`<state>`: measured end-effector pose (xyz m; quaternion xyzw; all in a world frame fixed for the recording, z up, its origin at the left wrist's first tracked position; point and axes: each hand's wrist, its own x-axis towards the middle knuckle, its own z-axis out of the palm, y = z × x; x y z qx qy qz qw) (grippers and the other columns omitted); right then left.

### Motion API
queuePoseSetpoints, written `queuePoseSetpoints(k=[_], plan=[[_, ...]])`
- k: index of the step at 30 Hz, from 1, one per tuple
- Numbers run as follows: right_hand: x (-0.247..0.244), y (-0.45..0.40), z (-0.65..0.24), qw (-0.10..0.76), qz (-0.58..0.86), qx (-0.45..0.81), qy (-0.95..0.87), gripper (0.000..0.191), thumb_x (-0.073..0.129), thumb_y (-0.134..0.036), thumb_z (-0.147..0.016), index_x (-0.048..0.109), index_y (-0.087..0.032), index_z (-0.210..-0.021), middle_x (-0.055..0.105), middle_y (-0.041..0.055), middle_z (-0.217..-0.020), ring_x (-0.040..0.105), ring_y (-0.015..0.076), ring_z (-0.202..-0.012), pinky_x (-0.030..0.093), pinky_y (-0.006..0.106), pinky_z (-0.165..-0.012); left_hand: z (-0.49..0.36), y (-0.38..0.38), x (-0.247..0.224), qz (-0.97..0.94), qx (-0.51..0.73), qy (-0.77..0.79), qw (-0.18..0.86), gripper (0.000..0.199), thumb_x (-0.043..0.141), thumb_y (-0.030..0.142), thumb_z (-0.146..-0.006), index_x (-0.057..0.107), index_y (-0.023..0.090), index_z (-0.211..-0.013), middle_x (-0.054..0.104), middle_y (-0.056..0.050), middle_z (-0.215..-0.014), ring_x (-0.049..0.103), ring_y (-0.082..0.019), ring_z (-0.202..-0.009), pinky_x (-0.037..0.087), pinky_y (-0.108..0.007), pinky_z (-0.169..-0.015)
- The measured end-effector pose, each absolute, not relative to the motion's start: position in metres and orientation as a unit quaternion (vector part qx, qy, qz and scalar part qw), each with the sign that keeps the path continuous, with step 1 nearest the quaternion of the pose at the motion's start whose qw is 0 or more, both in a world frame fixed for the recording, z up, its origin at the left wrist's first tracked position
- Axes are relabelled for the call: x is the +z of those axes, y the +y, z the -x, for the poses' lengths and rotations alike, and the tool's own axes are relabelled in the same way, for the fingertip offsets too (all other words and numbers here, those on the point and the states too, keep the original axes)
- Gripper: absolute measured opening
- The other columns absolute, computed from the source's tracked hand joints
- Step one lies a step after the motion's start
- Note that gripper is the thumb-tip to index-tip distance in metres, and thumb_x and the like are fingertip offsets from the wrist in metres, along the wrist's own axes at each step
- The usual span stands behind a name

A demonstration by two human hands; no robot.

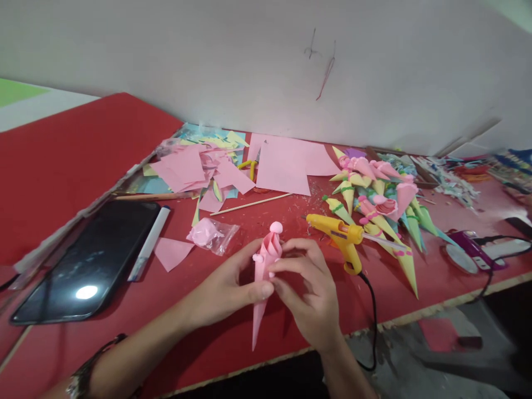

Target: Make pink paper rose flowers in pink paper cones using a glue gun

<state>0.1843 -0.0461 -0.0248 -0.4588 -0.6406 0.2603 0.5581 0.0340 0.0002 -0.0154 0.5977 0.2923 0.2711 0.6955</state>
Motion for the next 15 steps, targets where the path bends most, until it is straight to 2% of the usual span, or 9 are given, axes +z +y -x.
queuePoseSetpoints(k=[6, 12, 15], plan=[[-0.0231, -0.0464, -0.1823, 0.58, 0.474, 0.246, -0.615, 0.022, 0.06, -0.009, -0.08, 0.068, -0.027, -0.09, 0.054, 0.0015, -0.097, 0.057, 0.015, -0.092, 0.049, 0.029, -0.081, -0.0381, -0.0032, -0.0141, -0.616, 0.254, 0.341, 0.663, 0.05, 0.062, 0.032, -0.076, 0.047, 0.022, -0.123, 0.064, -0.004, -0.1, 0.06, -0.021, -0.088, 0.05, -0.033, -0.076], [-0.0243, -0.0434, -0.1818, 0.577, 0.47, 0.274, -0.609, 0.024, 0.059, -0.01, -0.081, 0.069, -0.029, -0.091, 0.056, 0.0024, -0.097, 0.058, 0.0168, -0.092, 0.05, 0.033, -0.08, -0.0388, -0.0029, -0.0171, -0.66, 0.274, 0.362, 0.598, 0.051, 0.064, 0.027, -0.073, 0.047, 0.024, -0.121, 0.06, -0.004, -0.118, 0.058, -0.023, -0.104, 0.047, -0.036, -0.089], [-0.0258, -0.0435, -0.1821, 0.567, 0.474, 0.278, -0.613, 0.023, 0.059, -0.011, -0.081, 0.069, -0.029, -0.091, 0.057, 0.0027, -0.097, 0.058, 0.0174, -0.092, 0.05, 0.034, -0.081, -0.0386, -0.0025, -0.0203, -0.689, 0.274, 0.37, 0.56, 0.05, 0.064, 0.025, -0.073, 0.047, 0.024, -0.12, 0.06, -0.005, -0.119, 0.058, -0.023, -0.103, 0.047, -0.037, -0.09]])
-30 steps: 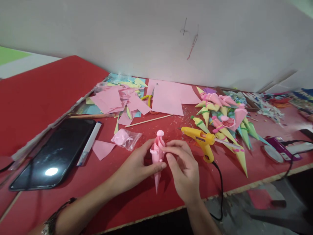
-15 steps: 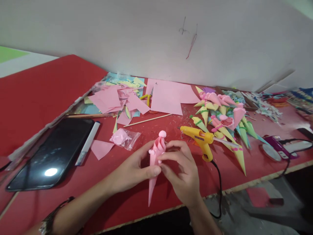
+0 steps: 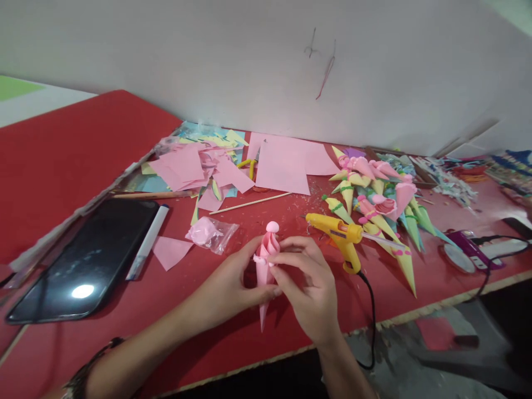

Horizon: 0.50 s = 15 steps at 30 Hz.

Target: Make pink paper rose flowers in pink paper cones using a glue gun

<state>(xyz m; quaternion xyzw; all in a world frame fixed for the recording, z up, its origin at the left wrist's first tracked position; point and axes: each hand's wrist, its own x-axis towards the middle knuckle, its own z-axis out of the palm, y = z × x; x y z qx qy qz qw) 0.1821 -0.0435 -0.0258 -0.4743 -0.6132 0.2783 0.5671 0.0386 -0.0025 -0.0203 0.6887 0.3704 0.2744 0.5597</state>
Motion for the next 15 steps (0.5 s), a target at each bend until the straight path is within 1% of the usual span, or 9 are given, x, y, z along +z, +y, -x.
queuePoseSetpoints(k=[5, 8, 10, 13, 15], plan=[[-0.0258, -0.0435, -0.1828, 0.554, 0.495, 0.267, -0.614, 0.019, 0.061, -0.011, -0.079, 0.069, -0.026, -0.087, 0.058, 0.0032, -0.095, 0.059, 0.0177, -0.094, 0.049, 0.033, -0.082, -0.0392, -0.0021, -0.0233, -0.703, 0.259, 0.375, 0.546, 0.051, 0.063, 0.023, -0.074, 0.044, 0.021, -0.122, 0.062, -0.006, -0.113, 0.06, -0.022, -0.097, 0.05, -0.035, -0.083], [-0.0253, -0.0423, -0.1829, 0.548, 0.499, 0.258, -0.619, 0.018, 0.061, -0.012, -0.079, 0.069, -0.026, -0.087, 0.059, 0.0031, -0.094, 0.06, 0.0182, -0.093, 0.05, 0.034, -0.081, -0.0392, -0.0024, -0.0237, -0.71, 0.258, 0.388, 0.528, 0.049, 0.063, 0.026, -0.075, 0.044, 0.022, -0.121, 0.062, -0.005, -0.111, 0.061, -0.022, -0.095, 0.05, -0.035, -0.081], [-0.0256, -0.0417, -0.1828, 0.548, 0.494, 0.25, -0.627, 0.018, 0.06, -0.013, -0.08, 0.069, -0.027, -0.088, 0.059, 0.0031, -0.094, 0.06, 0.0183, -0.092, 0.05, 0.035, -0.08, -0.0387, -0.0029, -0.0244, -0.718, 0.262, 0.392, 0.512, 0.049, 0.062, 0.026, -0.076, 0.043, 0.023, -0.121, 0.062, -0.004, -0.105, 0.061, -0.022, -0.093, 0.05, -0.034, -0.08], [-0.0266, -0.0416, -0.182, 0.551, 0.487, 0.238, -0.634, 0.02, 0.06, -0.013, -0.081, 0.068, -0.028, -0.091, 0.059, 0.0032, -0.097, 0.061, 0.018, -0.09, 0.051, 0.035, -0.079, -0.0378, -0.0036, -0.0257, -0.725, 0.265, 0.398, 0.496, 0.043, 0.061, 0.027, -0.077, 0.045, 0.024, -0.116, 0.062, -0.001, -0.093, 0.061, -0.021, -0.088, 0.05, -0.033, -0.077], [-0.0268, -0.0417, -0.1814, 0.555, 0.486, 0.233, -0.634, 0.021, 0.06, -0.013, -0.081, 0.068, -0.028, -0.092, 0.058, 0.0034, -0.098, 0.061, 0.0178, -0.089, 0.052, 0.035, -0.078, -0.0378, -0.004, -0.0257, -0.726, 0.264, 0.401, 0.492, 0.04, 0.06, 0.027, -0.077, 0.045, 0.024, -0.115, 0.061, 0.0, -0.091, 0.061, -0.02, -0.085, 0.05, -0.032, -0.075]])
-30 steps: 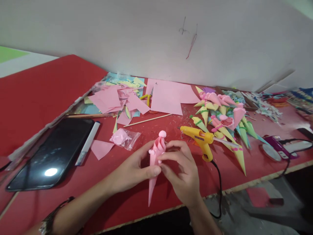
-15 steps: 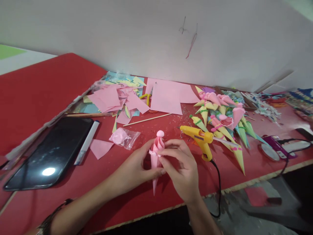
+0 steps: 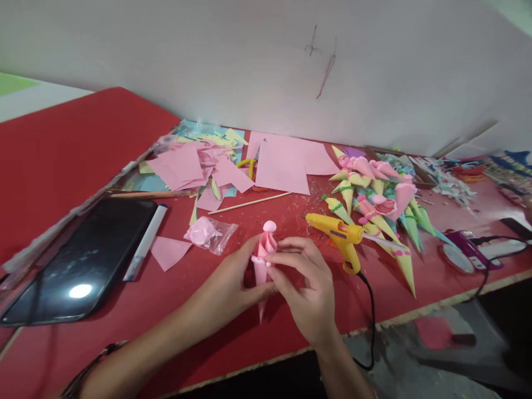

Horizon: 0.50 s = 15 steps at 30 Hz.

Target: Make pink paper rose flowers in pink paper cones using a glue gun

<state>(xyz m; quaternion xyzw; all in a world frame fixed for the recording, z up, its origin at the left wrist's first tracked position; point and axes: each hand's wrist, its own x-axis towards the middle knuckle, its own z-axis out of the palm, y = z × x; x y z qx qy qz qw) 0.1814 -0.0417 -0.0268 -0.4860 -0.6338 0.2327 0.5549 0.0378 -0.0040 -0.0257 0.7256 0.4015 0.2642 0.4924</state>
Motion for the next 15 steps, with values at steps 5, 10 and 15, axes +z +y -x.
queuePoseSetpoints(k=[5, 10, 15], plan=[[-0.0245, -0.0422, -0.1801, 0.551, 0.495, 0.221, -0.634, 0.017, 0.06, -0.013, -0.08, 0.068, -0.026, -0.088, 0.059, 0.0036, -0.095, 0.061, 0.0183, -0.09, 0.051, 0.034, -0.078, -0.0389, -0.0048, -0.0245, -0.732, 0.26, 0.408, 0.479, 0.04, 0.059, 0.024, -0.077, 0.044, 0.023, -0.115, 0.063, -0.001, -0.096, 0.061, -0.019, -0.082, 0.05, -0.031, -0.073], [-0.0256, -0.043, -0.1804, 0.547, 0.508, 0.243, -0.62, 0.018, 0.061, -0.013, -0.077, 0.065, -0.025, -0.091, 0.057, 0.0032, -0.096, 0.058, 0.0184, -0.093, 0.049, 0.033, -0.081, -0.038, -0.0048, -0.0246, -0.745, 0.268, 0.398, 0.463, 0.048, 0.058, 0.019, -0.076, 0.042, 0.025, -0.121, 0.062, -0.004, -0.112, 0.061, -0.021, -0.093, 0.049, -0.032, -0.079], [-0.0272, -0.043, -0.1812, 0.551, 0.499, 0.275, -0.609, 0.016, 0.058, -0.011, -0.078, 0.063, -0.025, -0.085, 0.055, 0.0026, -0.097, 0.056, 0.018, -0.096, 0.047, 0.033, -0.083, -0.0381, -0.0045, -0.0219, -0.741, 0.264, 0.4, 0.47, 0.051, 0.06, 0.023, -0.076, 0.041, 0.024, -0.123, 0.061, -0.006, -0.115, 0.059, -0.024, -0.101, 0.047, -0.035, -0.086]])
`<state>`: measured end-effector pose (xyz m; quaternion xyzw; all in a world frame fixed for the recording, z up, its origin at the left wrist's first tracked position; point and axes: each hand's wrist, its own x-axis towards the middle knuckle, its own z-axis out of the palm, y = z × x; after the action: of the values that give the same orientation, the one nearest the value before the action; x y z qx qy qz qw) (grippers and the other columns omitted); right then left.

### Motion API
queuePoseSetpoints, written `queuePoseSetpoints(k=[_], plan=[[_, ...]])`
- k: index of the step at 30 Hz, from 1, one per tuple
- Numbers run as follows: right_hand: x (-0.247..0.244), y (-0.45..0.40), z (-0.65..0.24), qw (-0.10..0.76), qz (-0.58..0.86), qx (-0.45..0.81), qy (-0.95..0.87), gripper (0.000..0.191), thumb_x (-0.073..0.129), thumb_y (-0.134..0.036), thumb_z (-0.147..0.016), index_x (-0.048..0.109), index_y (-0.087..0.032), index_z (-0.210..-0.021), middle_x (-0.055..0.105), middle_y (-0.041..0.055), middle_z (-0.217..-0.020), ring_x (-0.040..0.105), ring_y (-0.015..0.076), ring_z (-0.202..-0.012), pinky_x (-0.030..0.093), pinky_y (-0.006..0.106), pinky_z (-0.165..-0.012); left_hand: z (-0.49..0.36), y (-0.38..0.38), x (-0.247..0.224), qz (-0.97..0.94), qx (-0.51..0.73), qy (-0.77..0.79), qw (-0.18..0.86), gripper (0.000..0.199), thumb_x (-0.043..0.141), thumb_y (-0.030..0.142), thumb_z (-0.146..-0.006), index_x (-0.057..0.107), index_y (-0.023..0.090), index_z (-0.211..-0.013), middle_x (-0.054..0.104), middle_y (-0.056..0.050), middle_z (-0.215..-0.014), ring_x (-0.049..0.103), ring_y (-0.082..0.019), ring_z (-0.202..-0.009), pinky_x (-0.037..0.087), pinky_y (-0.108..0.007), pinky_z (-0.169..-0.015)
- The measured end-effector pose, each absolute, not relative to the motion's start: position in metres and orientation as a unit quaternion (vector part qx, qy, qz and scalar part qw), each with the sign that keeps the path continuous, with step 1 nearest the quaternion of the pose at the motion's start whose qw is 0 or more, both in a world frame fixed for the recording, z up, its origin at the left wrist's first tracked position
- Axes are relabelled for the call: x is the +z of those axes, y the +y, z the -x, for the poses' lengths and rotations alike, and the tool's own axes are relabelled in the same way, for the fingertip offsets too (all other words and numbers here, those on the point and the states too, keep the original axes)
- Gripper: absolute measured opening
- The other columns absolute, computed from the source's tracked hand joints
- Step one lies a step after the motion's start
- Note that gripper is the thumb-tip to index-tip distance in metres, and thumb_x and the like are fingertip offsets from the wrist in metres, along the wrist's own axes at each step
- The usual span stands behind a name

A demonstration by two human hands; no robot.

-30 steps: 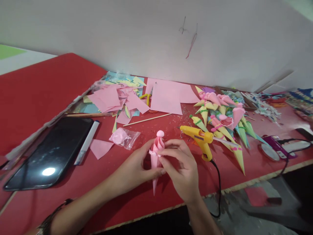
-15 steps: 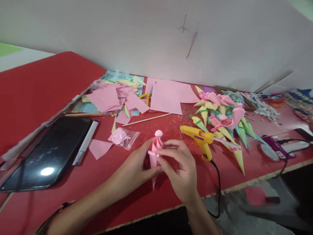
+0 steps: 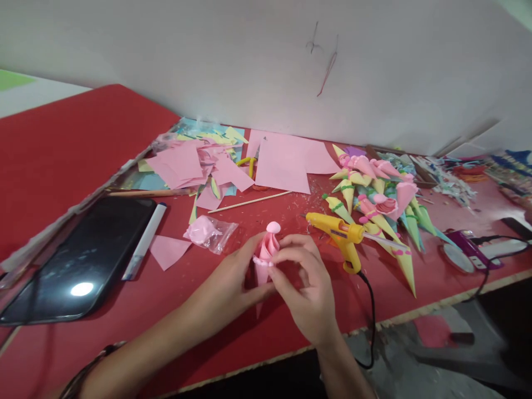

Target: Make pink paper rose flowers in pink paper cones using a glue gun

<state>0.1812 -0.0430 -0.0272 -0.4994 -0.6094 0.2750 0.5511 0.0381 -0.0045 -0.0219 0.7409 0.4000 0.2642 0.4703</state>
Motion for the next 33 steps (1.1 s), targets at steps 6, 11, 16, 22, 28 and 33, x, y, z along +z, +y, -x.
queuePoseSetpoints(k=[6, 11, 16, 22, 28, 33], plan=[[-0.0242, -0.0427, -0.1817, 0.553, 0.491, 0.279, -0.613, 0.011, 0.061, -0.015, -0.077, 0.066, -0.024, -0.079, 0.055, 0.0031, -0.095, 0.056, 0.0194, -0.095, 0.047, 0.035, -0.083, -0.038, -0.0047, -0.021, -0.744, 0.257, 0.399, 0.471, 0.05, 0.057, 0.023, -0.077, 0.04, 0.024, -0.124, 0.062, -0.006, -0.115, 0.06, -0.023, -0.099, 0.048, -0.034, -0.082], [-0.0261, -0.043, -0.1815, 0.55, 0.496, 0.283, -0.609, 0.013, 0.058, -0.015, -0.08, 0.064, -0.025, -0.084, 0.056, 0.0027, -0.094, 0.056, 0.0186, -0.095, 0.046, 0.033, -0.083, -0.0382, -0.0049, -0.0219, -0.748, 0.269, 0.403, 0.453, 0.052, 0.06, 0.023, -0.076, 0.04, 0.025, -0.124, 0.061, -0.006, -0.119, 0.061, -0.024, -0.1, 0.048, -0.035, -0.084], [-0.0281, -0.043, -0.181, 0.558, 0.491, 0.304, -0.596, 0.018, 0.058, -0.014, -0.079, 0.061, -0.026, -0.093, 0.055, 0.0024, -0.097, 0.055, 0.0177, -0.097, 0.046, 0.032, -0.084, -0.0385, -0.0043, -0.0215, -0.751, 0.274, 0.401, 0.447, 0.052, 0.06, 0.022, -0.075, 0.041, 0.024, -0.123, 0.061, -0.006, -0.118, 0.061, -0.024, -0.101, 0.049, -0.035, -0.085], [-0.0284, -0.042, -0.1796, 0.57, 0.472, 0.334, -0.584, 0.021, 0.056, -0.011, -0.079, 0.059, -0.025, -0.095, 0.055, 0.0025, -0.096, 0.055, 0.0179, -0.095, 0.046, 0.035, -0.085, -0.0384, -0.0038, -0.0209, -0.759, 0.273, 0.394, 0.441, 0.051, 0.059, 0.02, -0.075, 0.04, 0.022, -0.122, 0.06, -0.007, -0.12, 0.06, -0.024, -0.104, 0.048, -0.036, -0.088], [-0.0283, -0.0424, -0.1807, 0.579, 0.457, 0.349, -0.578, 0.022, 0.058, -0.01, -0.074, 0.06, -0.024, -0.092, 0.053, 0.0027, -0.095, 0.054, 0.0186, -0.093, 0.046, 0.036, -0.084, -0.0373, -0.0054, -0.0214, -0.764, 0.276, 0.372, 0.449, 0.053, 0.057, 0.02, -0.078, 0.036, 0.025, -0.126, 0.058, -0.007, -0.125, 0.056, -0.023, -0.111, 0.046, -0.035, -0.092], [-0.0289, -0.0425, -0.1801, 0.58, 0.46, 0.36, -0.568, 0.022, 0.057, -0.008, -0.075, 0.06, -0.024, -0.091, 0.052, 0.0024, -0.095, 0.054, 0.018, -0.093, 0.045, 0.036, -0.085, -0.0379, -0.0053, -0.0222, -0.769, 0.279, 0.374, 0.437, 0.051, 0.057, 0.02, -0.078, 0.037, 0.023, -0.125, 0.059, -0.007, -0.122, 0.058, -0.023, -0.108, 0.048, -0.035, -0.09]])
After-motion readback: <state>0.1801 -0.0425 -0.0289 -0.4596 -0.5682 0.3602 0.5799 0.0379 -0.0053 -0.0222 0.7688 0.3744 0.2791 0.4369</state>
